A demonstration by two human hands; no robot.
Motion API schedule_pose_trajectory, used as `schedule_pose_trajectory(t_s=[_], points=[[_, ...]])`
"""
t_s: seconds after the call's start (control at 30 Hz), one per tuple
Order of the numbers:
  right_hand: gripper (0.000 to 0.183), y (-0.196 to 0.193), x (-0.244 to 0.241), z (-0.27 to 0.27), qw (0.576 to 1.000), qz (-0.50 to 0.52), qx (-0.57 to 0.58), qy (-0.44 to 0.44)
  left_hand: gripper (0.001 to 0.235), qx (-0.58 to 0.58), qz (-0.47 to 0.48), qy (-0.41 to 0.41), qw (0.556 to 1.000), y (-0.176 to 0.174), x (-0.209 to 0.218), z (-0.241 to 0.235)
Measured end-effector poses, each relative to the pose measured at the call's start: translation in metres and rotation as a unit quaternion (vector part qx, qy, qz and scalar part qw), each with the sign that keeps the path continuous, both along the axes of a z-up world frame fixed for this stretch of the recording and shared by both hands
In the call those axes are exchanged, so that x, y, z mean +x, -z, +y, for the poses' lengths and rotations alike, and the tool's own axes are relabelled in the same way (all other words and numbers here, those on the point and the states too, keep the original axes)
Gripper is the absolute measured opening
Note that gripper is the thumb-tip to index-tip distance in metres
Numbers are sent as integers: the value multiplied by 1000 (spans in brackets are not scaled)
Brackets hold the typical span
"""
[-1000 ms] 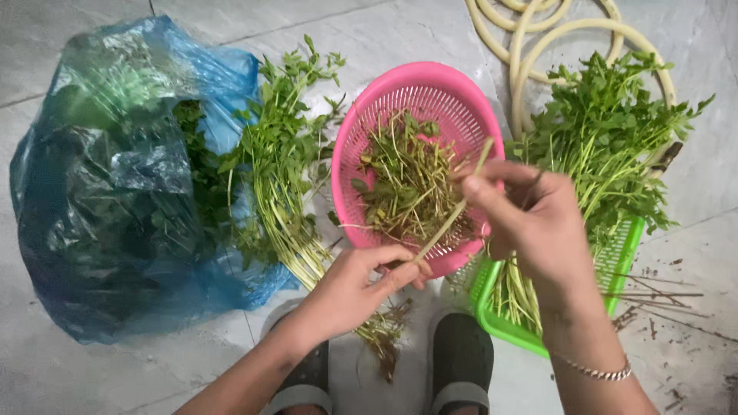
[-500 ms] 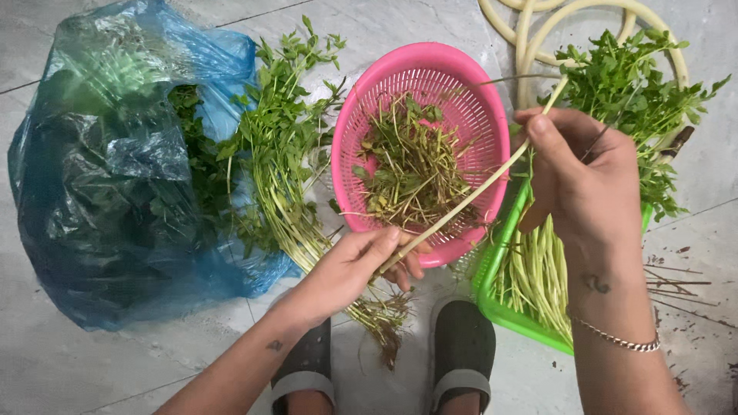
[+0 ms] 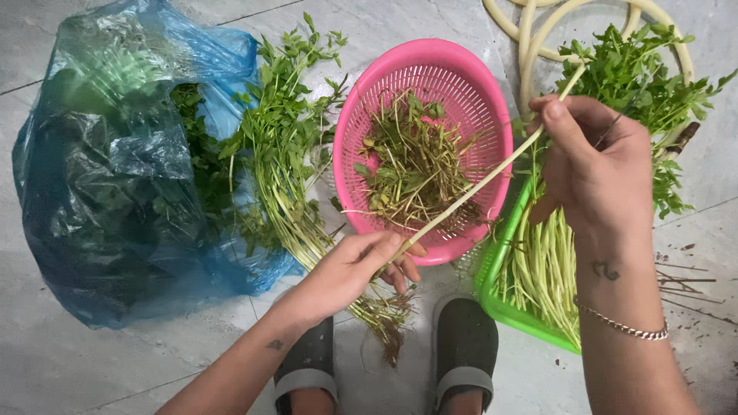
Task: The person trims the root ends off bunches of green leafy vegetables using a small knife. They place the trimmed vegetables into a green basket and discard the roots into a pink basket.
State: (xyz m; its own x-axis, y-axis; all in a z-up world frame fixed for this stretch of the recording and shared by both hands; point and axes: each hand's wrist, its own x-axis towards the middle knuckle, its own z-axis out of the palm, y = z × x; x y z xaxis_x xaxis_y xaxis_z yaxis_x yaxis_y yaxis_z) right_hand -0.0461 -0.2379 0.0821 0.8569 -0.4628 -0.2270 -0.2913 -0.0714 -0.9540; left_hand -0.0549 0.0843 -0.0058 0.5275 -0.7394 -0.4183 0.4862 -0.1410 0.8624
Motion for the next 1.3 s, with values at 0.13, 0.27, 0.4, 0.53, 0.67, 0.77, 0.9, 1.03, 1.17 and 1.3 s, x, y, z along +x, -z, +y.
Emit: schedule_pose_trajectory(t_s=[0.13, 0.27, 0.4, 0.53, 0.67, 0.77, 0.9, 1.03, 1.17, 1.3], points=[[33, 6, 4, -6, 1000, -20, 0, -17, 48, -51, -20, -11, 998, 20, -7, 4], [34, 3, 6, -12, 999, -34, 1, -4, 41, -41, -24, -5, 999, 14, -6, 8], [33, 13, 10, -26, 999, -33, -10, 11, 37, -53, -4, -21, 998, 28, -14, 9], [37, 6, 15, -22, 999, -31, -18, -7, 33, -60, -18, -29, 998, 26, -15, 8], [27, 2, 16, -21, 998, -57, -22, -8, 29, -23, 0, -38, 999, 17, -13, 7], [25, -3, 17, -22, 996, -66, -53, -20, 29, 5, 3, -52, 999, 13, -11, 5], [22, -17, 18, -8, 998, -54, -34, -6, 28, 3, 64, -152, 986, 37, -27, -1], [20, -33, 12, 5, 998, -44, -54, 3, 29, 23, 187, -206, 960, 29, -26, -5], [27, -42, 8, 4, 993, -83, -82, -14, 22, 1, 271, -260, 927, 31, -23, -11], [24, -47, 10, -7, 994, -98, -50, -23, 34, 49, 120, -220, 967, 19, 3, -19]])
